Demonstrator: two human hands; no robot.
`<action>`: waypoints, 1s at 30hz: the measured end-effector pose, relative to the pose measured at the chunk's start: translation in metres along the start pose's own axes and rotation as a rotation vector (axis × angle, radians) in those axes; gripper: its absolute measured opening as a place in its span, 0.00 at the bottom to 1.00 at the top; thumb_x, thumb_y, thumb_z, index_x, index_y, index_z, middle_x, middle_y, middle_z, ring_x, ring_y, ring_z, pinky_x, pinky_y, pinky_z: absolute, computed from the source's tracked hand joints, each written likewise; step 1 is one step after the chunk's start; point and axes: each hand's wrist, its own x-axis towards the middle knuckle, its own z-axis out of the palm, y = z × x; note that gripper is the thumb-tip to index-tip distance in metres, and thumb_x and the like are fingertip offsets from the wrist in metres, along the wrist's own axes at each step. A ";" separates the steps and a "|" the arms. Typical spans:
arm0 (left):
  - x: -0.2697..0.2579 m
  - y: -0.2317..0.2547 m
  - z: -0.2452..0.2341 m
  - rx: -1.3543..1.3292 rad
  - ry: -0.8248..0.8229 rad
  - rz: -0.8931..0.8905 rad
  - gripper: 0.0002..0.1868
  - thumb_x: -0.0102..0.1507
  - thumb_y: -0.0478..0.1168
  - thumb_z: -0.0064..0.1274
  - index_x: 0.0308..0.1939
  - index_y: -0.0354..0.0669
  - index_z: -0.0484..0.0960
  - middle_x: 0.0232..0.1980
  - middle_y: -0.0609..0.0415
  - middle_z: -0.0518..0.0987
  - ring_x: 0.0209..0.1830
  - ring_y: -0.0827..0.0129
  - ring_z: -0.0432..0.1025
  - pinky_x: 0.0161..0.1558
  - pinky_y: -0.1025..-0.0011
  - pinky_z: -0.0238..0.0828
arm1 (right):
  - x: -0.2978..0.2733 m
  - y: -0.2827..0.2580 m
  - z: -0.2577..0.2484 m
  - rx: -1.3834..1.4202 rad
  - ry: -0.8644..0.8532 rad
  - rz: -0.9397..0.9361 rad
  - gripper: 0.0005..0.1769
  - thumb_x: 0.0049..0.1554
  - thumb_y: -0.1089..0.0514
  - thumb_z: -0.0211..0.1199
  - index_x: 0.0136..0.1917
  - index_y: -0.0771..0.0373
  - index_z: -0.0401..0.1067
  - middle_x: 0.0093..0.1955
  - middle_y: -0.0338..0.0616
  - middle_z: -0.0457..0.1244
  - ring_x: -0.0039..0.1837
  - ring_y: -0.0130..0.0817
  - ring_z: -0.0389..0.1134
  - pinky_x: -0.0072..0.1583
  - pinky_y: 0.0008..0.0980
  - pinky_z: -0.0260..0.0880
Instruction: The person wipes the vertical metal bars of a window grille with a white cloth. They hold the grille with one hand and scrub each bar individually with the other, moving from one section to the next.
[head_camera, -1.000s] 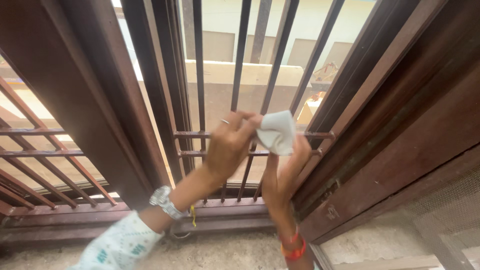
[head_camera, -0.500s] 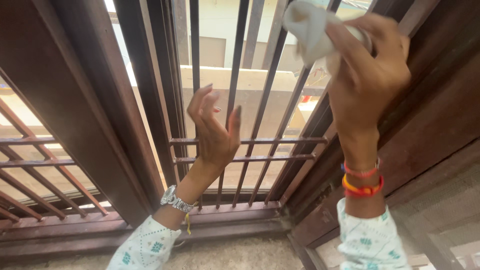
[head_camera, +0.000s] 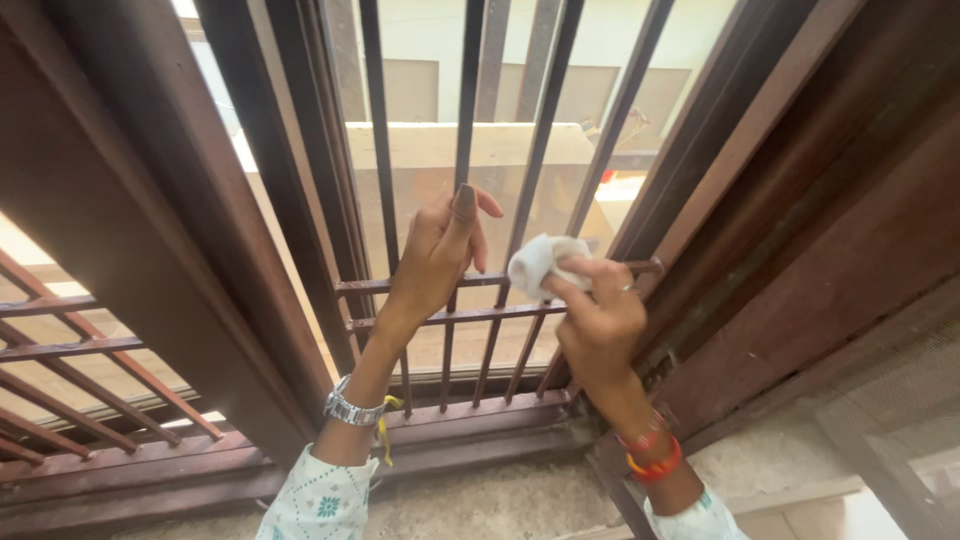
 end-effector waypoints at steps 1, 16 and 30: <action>0.000 0.000 0.000 0.018 0.013 0.008 0.36 0.72 0.66 0.26 0.45 0.39 0.80 0.16 0.61 0.70 0.14 0.81 0.60 0.19 0.76 0.52 | 0.004 0.002 -0.009 0.065 -0.023 0.039 0.22 0.41 0.76 0.57 0.46 0.62 0.80 0.52 0.44 0.68 0.55 0.43 0.70 0.53 0.39 0.71; 0.002 0.005 0.006 0.090 0.097 -0.019 0.38 0.70 0.69 0.27 0.43 0.40 0.81 0.15 0.61 0.67 0.16 0.81 0.63 0.22 0.75 0.55 | 0.089 0.062 -0.012 -0.106 0.284 -0.096 0.26 0.53 0.81 0.56 0.62 0.68 0.75 0.67 0.48 0.59 0.69 0.48 0.65 0.65 0.39 0.72; -0.003 0.009 0.006 0.122 0.108 -0.043 0.35 0.71 0.67 0.30 0.44 0.41 0.80 0.16 0.61 0.66 0.17 0.80 0.62 0.23 0.74 0.55 | 0.015 0.017 -0.071 -0.224 -0.023 0.250 0.22 0.50 0.75 0.55 0.51 0.56 0.77 0.56 0.44 0.67 0.58 0.48 0.68 0.57 0.40 0.69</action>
